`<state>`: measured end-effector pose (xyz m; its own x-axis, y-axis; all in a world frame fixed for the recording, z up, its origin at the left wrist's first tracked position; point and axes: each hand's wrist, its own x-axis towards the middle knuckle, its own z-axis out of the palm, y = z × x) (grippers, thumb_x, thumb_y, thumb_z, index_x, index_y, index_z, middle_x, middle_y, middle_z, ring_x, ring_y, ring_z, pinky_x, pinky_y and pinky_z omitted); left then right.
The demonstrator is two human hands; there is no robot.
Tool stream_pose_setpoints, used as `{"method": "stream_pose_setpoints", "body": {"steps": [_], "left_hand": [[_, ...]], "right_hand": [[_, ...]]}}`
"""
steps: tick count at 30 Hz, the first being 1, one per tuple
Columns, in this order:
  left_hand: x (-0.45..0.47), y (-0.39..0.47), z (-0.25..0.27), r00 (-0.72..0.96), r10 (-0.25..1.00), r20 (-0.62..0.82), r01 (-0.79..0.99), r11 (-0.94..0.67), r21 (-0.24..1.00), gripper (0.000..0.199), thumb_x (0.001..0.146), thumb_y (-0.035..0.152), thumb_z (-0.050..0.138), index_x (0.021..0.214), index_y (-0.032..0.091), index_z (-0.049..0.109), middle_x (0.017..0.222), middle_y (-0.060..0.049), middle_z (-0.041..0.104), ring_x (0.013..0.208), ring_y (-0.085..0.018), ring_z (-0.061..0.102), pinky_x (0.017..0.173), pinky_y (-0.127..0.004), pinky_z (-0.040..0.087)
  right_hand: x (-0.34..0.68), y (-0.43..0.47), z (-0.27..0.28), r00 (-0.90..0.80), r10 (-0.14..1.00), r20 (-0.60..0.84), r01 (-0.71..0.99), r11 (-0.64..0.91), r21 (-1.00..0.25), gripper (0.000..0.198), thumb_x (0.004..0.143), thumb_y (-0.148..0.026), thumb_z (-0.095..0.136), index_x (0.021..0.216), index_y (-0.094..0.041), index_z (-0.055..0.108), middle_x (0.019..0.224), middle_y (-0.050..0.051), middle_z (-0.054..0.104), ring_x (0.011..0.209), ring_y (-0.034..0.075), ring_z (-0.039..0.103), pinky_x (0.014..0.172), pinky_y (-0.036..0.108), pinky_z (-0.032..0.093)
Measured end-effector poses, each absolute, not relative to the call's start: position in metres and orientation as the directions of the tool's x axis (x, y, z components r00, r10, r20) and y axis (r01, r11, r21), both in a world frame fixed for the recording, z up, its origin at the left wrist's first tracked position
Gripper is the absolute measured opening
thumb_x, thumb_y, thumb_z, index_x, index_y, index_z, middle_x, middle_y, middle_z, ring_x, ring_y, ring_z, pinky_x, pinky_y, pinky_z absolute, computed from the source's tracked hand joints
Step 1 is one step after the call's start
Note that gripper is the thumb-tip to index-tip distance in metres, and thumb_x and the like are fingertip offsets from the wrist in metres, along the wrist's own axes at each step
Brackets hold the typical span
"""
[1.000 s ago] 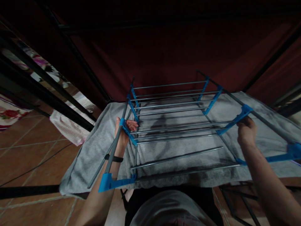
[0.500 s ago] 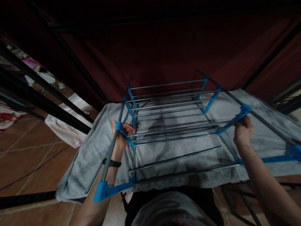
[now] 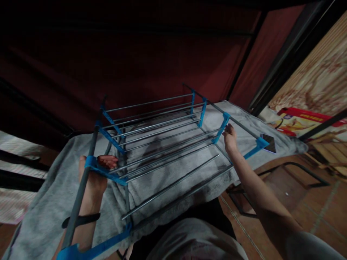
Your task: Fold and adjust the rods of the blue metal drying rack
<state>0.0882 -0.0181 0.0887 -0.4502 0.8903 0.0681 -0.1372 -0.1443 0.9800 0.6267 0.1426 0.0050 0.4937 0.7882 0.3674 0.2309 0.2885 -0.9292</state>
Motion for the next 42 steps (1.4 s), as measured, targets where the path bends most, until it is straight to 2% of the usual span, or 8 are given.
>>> {"method": "stream_pose_setpoints", "body": {"steps": [4,8,11,16,24,29,35,42], "left_hand": [[0.086,-0.018,0.085,-0.494,0.866,0.078,-0.165,-0.182,0.969,0.077,0.099,0.059,0.019,0.067,0.017,0.075,0.066,-0.011,0.07,0.064,-0.018,0.06,0.062,-0.027,0.052],[0.085,-0.02,0.081,-0.486,0.869,0.097,-0.168,-0.202,0.965,0.072,0.099,0.06,0.024,0.075,0.018,0.077,0.07,-0.008,0.071,0.069,-0.018,0.061,0.064,-0.027,0.053],[0.087,-0.024,0.081,-0.473,0.872,0.122,-0.165,-0.224,0.961,0.07,0.099,0.059,0.026,0.077,0.018,0.078,0.072,-0.008,0.071,0.069,-0.017,0.061,0.066,-0.027,0.053],[0.093,-0.027,0.089,-0.505,0.854,0.124,-0.196,-0.253,0.947,0.072,0.099,0.06,0.027,0.075,0.011,0.074,0.072,-0.012,0.069,0.068,-0.019,0.062,0.068,-0.03,0.052],[0.086,-0.031,0.09,-0.436,0.894,0.101,-0.263,-0.233,0.936,0.061,0.097,0.06,0.042,0.092,0.007,0.071,0.073,-0.01,0.068,0.067,-0.016,0.06,0.067,-0.028,0.05],[0.083,-0.038,0.101,-0.42,0.907,0.041,-0.303,-0.183,0.935,0.038,0.095,0.041,0.049,0.097,0.01,0.071,0.075,-0.007,0.07,0.072,-0.017,0.064,0.067,-0.028,0.051],[0.082,-0.037,0.11,-0.444,0.896,-0.023,-0.275,-0.111,0.955,0.039,0.086,0.052,0.063,0.088,0.015,0.074,0.074,-0.007,0.073,0.067,-0.016,0.067,0.065,-0.026,0.054],[0.083,-0.035,0.111,-0.451,0.891,-0.055,-0.308,-0.097,0.946,0.035,0.083,0.047,0.067,0.087,0.013,0.074,0.074,-0.006,0.073,0.066,-0.013,0.066,0.065,-0.022,0.053]], "right_hand": [[0.6,0.095,-0.033,0.541,0.785,0.3,0.243,0.196,-0.95,0.048,0.076,-0.031,0.052,0.121,-0.023,0.064,0.118,0.009,0.067,0.11,0.024,0.062,0.1,0.046,0.05],[0.562,0.026,-0.072,0.006,0.948,0.319,0.398,0.29,-0.87,0.028,0.087,-0.028,0.051,0.104,-0.024,0.072,0.105,0.008,0.071,0.101,0.024,0.066,0.097,0.045,0.053],[0.534,-0.013,-0.083,-0.363,0.877,0.314,0.474,0.464,-0.748,0.036,0.092,-0.019,0.049,0.119,-0.028,0.071,0.117,0.007,0.069,0.112,0.024,0.064,0.102,0.045,0.052],[0.501,-0.03,-0.079,-0.593,0.759,0.269,0.582,0.634,-0.509,0.038,0.093,-0.016,0.058,0.128,-0.026,0.068,0.123,0.01,0.066,0.115,0.028,0.06,0.105,0.052,0.048],[0.482,-0.013,-0.065,-0.75,0.642,0.159,0.569,0.749,-0.339,0.017,0.098,-0.017,0.054,0.106,-0.021,0.068,0.105,0.008,0.062,0.102,0.024,0.059,0.096,0.044,0.052],[0.498,-0.019,-0.041,-0.734,0.638,0.233,0.561,0.763,-0.321,0.026,0.105,-0.024,0.042,0.12,-0.023,0.064,0.114,0.008,0.063,0.098,0.022,0.062,0.092,0.042,0.055],[0.511,-0.021,-0.009,-0.599,0.722,0.346,0.62,0.691,-0.372,0.03,0.107,-0.031,0.039,0.128,-0.024,0.06,0.111,0.008,0.064,0.097,0.023,0.065,0.087,0.039,0.056],[0.501,-0.009,0.018,-0.532,0.721,0.444,0.632,0.687,-0.358,0.03,0.108,-0.032,0.04,0.125,-0.021,0.062,0.105,0.009,0.064,0.094,0.024,0.064,0.085,0.039,0.054]]}}
